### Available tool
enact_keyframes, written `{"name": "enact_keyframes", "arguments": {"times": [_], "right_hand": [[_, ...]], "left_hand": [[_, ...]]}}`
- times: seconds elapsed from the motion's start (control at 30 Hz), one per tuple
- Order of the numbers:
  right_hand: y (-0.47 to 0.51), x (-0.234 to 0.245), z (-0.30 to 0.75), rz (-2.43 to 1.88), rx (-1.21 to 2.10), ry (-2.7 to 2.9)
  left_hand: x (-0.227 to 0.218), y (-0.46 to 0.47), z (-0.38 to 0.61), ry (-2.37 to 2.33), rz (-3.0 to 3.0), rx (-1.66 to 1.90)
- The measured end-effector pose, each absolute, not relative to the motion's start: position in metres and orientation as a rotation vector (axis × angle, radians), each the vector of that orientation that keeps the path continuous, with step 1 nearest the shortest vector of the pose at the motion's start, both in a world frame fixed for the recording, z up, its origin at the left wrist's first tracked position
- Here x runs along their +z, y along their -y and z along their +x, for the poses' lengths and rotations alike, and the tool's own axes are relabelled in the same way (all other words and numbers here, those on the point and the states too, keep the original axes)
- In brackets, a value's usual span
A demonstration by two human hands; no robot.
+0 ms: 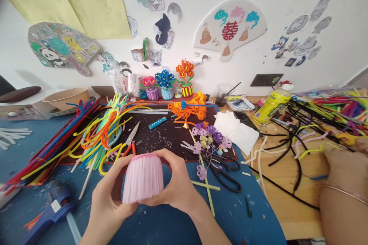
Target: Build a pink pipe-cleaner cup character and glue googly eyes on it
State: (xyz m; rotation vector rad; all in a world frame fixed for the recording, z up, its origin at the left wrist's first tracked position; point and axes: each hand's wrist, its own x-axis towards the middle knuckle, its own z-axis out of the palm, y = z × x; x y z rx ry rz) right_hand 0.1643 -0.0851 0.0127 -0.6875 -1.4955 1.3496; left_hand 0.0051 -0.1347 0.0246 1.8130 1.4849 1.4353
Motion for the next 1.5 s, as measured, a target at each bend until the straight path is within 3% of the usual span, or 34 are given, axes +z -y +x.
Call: {"name": "enact_keyframes", "arguments": {"times": [0.6, 0.83, 1.5], "right_hand": [[0.084, 0.010, 0.166, -0.675, 1.366, 1.529], [0.083, 0.010, 0.165, -0.644, 1.206, 1.573], [0.083, 0.011, 0.167, -0.695, 1.301, 1.530]], "left_hand": [[0.034, 0.133, 0.007, -1.470, 1.665, 1.351], [0.037, 0.132, 0.004, -1.497, 1.707, 1.363], [0.028, 0.131, -0.002, -1.548, 1.840, 1.346]]}}
